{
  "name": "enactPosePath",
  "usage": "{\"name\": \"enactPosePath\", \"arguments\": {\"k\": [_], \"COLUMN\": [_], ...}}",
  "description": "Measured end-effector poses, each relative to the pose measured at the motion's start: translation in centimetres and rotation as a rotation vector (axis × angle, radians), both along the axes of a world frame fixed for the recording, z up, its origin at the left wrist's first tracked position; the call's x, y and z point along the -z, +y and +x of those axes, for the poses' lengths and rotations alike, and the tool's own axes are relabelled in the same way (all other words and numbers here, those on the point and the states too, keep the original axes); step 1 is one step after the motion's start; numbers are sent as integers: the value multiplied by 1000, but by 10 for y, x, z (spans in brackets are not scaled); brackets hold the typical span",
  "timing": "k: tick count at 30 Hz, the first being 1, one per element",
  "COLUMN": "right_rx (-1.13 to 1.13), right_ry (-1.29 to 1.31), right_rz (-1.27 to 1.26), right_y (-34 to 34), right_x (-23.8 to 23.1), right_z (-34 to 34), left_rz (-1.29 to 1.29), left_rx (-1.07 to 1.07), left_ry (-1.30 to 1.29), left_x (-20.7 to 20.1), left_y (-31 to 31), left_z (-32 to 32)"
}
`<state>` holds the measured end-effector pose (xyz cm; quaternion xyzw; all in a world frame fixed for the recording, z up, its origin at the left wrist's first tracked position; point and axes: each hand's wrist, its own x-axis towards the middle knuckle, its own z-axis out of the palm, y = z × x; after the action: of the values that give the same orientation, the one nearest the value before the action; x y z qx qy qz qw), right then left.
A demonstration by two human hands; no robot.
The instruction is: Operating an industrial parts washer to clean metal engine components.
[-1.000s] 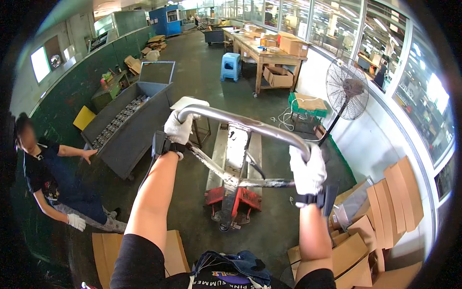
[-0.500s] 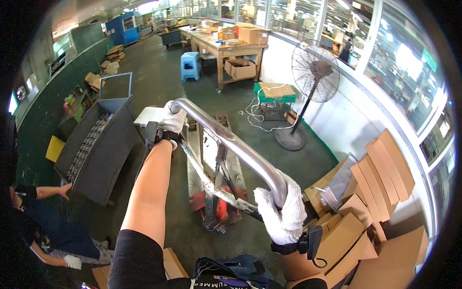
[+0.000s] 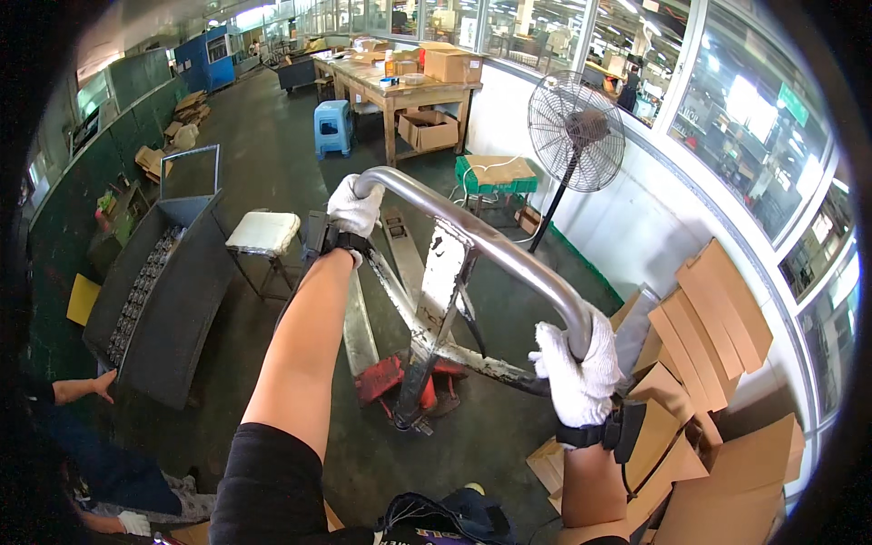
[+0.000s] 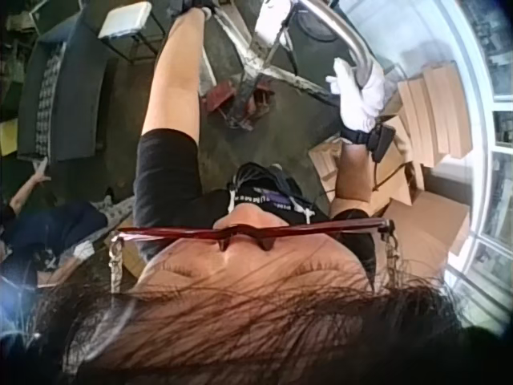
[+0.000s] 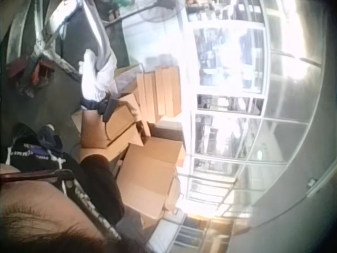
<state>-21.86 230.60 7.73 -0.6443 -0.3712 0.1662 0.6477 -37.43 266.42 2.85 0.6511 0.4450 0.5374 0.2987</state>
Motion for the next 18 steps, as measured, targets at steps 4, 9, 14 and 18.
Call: {"name": "enactPosePath", "arguments": {"k": [4,9,14,18], "right_rx": [41,152,134,215], "right_ry": [-27,-155,-114,-152], "right_rz": [0,-60,-21,-126], "right_y": [17,53,93,125], "right_x": [5,9,18,13], "right_z": [39,109,168,207], "left_rz": [-57,-8,-59,-86], "left_rx": [19,32,-16,-15], "left_ry": [60,119,-37,27], "left_x": [-8,-6,4,-3], "left_y": [-1,16,37,55], "left_z": [22,52,90,120]}}
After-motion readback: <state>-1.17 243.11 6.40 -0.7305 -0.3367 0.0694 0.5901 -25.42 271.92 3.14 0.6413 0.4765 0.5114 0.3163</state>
